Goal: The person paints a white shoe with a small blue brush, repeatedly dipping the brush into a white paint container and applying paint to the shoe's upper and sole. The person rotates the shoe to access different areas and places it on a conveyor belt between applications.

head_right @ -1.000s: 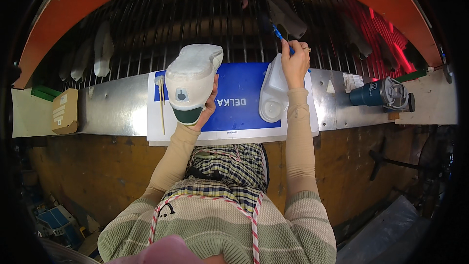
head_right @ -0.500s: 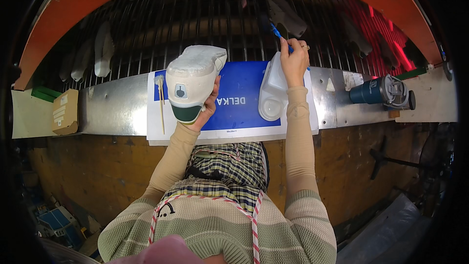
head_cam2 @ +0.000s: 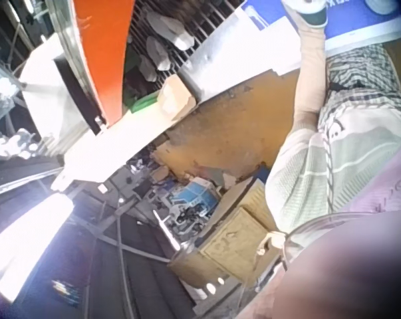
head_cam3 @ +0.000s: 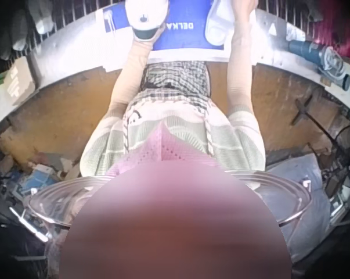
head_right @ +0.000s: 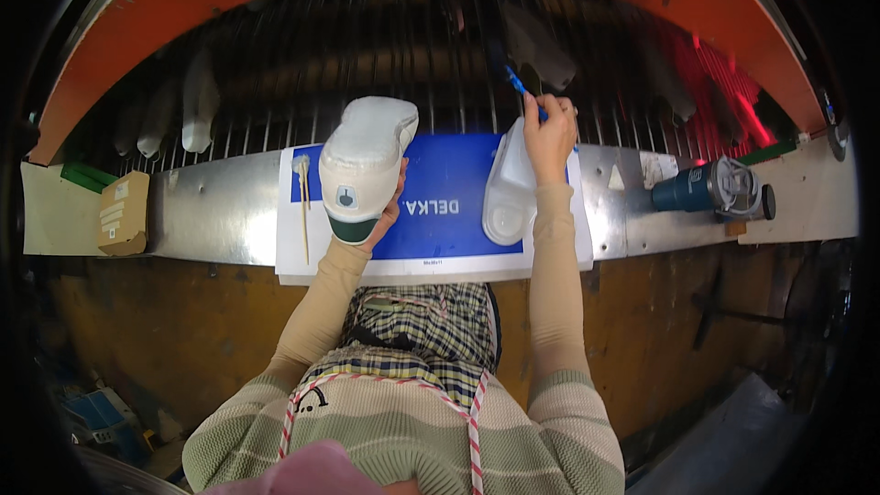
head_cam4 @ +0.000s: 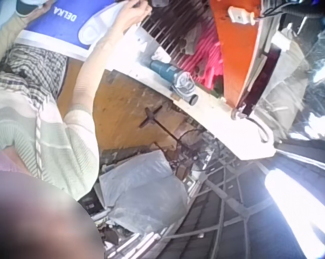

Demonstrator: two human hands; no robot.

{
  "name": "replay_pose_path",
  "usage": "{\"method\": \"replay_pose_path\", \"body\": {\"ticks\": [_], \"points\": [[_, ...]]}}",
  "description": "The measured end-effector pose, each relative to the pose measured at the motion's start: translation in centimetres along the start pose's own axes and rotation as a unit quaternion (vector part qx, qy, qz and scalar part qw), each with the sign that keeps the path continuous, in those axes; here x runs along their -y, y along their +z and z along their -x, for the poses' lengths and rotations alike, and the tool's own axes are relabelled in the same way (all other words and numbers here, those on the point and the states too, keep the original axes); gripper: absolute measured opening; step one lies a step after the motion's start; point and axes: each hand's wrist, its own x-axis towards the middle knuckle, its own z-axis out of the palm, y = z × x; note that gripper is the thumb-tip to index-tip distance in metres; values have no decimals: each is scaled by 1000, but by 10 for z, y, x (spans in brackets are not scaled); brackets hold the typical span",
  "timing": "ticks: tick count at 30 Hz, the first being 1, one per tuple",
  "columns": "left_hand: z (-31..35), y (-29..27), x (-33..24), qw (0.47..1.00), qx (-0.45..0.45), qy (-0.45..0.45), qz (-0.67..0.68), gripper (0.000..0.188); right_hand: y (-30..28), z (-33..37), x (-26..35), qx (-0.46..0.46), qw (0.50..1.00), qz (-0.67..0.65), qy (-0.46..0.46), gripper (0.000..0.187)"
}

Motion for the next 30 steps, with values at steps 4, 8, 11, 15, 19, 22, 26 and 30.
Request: {"method": "replay_pose_path", "body": {"ticks": [4,8,11,15,19,22,26,30], "points": [[-41,-23,-22,999,32,10,-1,69,-3,0,5,9,1000,2,1,24],[-104,-28,-62,996,30,4,89,67,-3,0,12,13,1000,3,5,25],[-152,-23,-89,995,-22,73,69,55,-1,0,15,12,1000,14,-6,23],[-213,-16,-130,994,-39,83,58,41,-2,0,18,14,1000,5,-13,22],[-254,-26,-162,987,-74,92,111,54,-3,-1,25,29,999,12,16,21],[-275,-36,-181,987,-14,38,156,68,-5,-1,30,48,997,22,49,21],[-278,-43,-195,983,-9,43,178,70,-5,-2,32,36,998,23,47,20],[-248,-42,-188,978,-16,105,180,60,-6,-1,31,33,998,24,40,20]]}}
